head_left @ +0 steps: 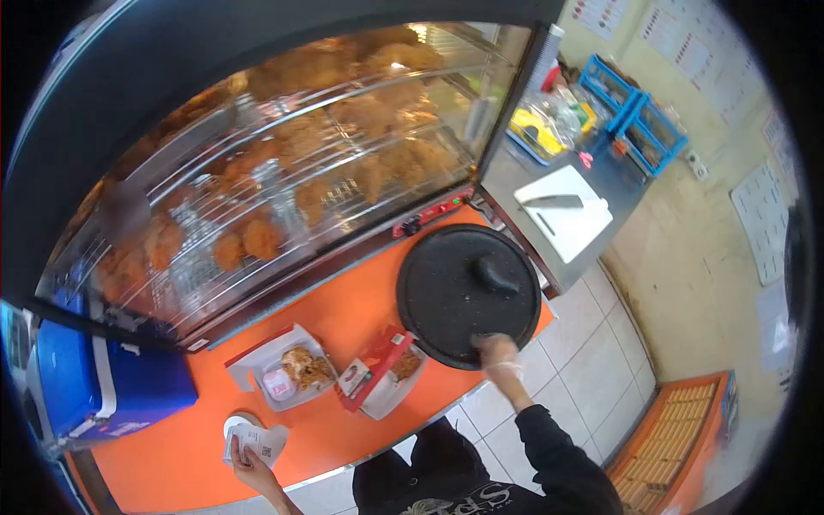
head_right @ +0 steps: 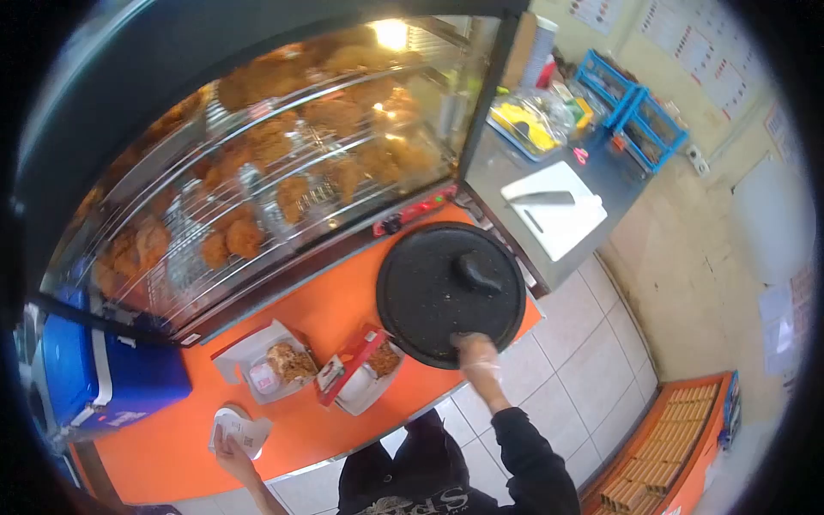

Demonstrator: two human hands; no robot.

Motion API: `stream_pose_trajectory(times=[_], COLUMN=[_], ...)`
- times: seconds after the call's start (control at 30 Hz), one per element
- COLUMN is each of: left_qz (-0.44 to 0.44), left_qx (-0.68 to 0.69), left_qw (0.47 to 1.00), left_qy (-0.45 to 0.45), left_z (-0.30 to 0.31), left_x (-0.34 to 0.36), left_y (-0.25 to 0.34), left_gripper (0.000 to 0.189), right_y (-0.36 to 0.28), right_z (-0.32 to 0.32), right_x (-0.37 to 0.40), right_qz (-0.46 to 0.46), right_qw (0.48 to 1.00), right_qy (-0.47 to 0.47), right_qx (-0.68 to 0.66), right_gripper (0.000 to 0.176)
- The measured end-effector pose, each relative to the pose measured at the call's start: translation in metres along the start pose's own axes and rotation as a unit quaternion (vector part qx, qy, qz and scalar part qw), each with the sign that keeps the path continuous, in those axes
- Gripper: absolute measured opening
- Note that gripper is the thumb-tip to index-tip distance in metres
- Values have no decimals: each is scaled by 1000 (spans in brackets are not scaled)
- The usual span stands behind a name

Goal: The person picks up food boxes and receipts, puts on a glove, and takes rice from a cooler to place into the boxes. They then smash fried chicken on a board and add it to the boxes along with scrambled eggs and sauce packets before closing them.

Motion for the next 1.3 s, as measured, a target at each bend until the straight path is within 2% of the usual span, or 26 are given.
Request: stream_pose_trajectory(times=[0.03,0.07,0.1,0.13,0.17,0.23,0.3,0.37,0.4,0.43,0.47,0.5,0.57,0.7,0.77,0.8,0.83,0.87,0.97,1.03,1.07,1.1,1.13,1.17,1.23,1.3], left_qz=[23,26,1,-24,-23,-40,-8,9,4,-44,-96,-107,-138,-110,-153,-164,-173,-173,-153,-156,-147,-147,-145,-145,-109,-68], left_qx=[56,65,43,17,16,23,45,82,85,37,-13,-16,-161,-383,-378,-310,-238,-242,-251,-149,-234,-241,-262,-278,-283,-282], left_qw=[998,998,999,1000,1000,999,999,994,993,993,986,982,957,871,880,896,909,906,904,915,905,904,897,892,890,891], left_qy=[-18,-4,-3,-1,14,-4,-18,-72,-81,-106,-134,-154,-196,-287,-245,-272,-296,-300,-311,-340,-322,-322,-325,-327,-340,-350], left_z=[4,12,17,27,41,51,65,63,60,51,40,29,-23,-127,-152,-158,-163,-167,-179,-183,-177,-172,-170,-174,-186,-186], left_x=[-4,-10,-17,-24,-30,-33,-39,-55,-59,-58,-55,-56,-57,-61,-75,-74,-75,-78,-86,-87,-81,-80,-79,-79,-98,-101], left_y=[-4,-12,-18,-23,-26,-19,-22,-38,-33,-15,2,7,8,-11,-28,-26,-23,-28,-44,-42,-33,-31,-31,-28,-56,-67], left_gripper=[32,32,32,32,32,32,30,29,29,25,23,23,22,33,32,31,31,31,28,25,23,23,24,26,27,28], right_y=[59,47,68,47,24,-47,-127,-225,-263,-303,-339,-364,-380,-350,-319,-271,-232,-167,-134,-209,-251,-321,-372,-421,-429,-324], right_z=[-54,-20,-42,-30,-7,28,61,86,84,70,57,6,-21,9,86,63,79,24,-20,-55,-129,-103,-109,-90,-84,-66], right_x=[23,8,21,25,7,-9,-43,-69,-80,-96,-103,-109,-128,-107,-45,-17,16,55,87,86,92,104,133,147,172,127], right_qz=[-205,-21,-134,-271,-186,-295,-140,-63,103,84,178,251,122,19,148,-49,-56,-201,-171,-83,-71,38,22,119,222,80], right_qw=[946,991,863,642,709,573,747,758,810,934,945,935,974,972,891,962,934,921,937,976,979,989,921,830,736,915], right_qy=[-51,-6,79,143,145,126,17,26,112,21,102,168,-37,-16,365,243,321,228,265,159,-190,-140,-245,-274,-213,-184], right_qx=[-245,-130,-481,-703,-665,-755,-650,-649,-566,-347,-254,-185,-187,-234,-228,-111,-146,-245,-152,122,-9,-15,-304,-472,-603,-349], right_gripper=[17,18,16,14,15,14,13,13,12,12,15,16,18,19,13,17,17,20,29,34,37,37,34,30,28,32])
Point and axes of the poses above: each hand's wrist, its own x-axis away from the middle knuckle, its own z-axis out of the back of the hand, y = z × x, the point moved 10 cm from there along -x, towards the middle knuckle, and after that the axes turned 15 degrees about z, right-handed, at the moved point
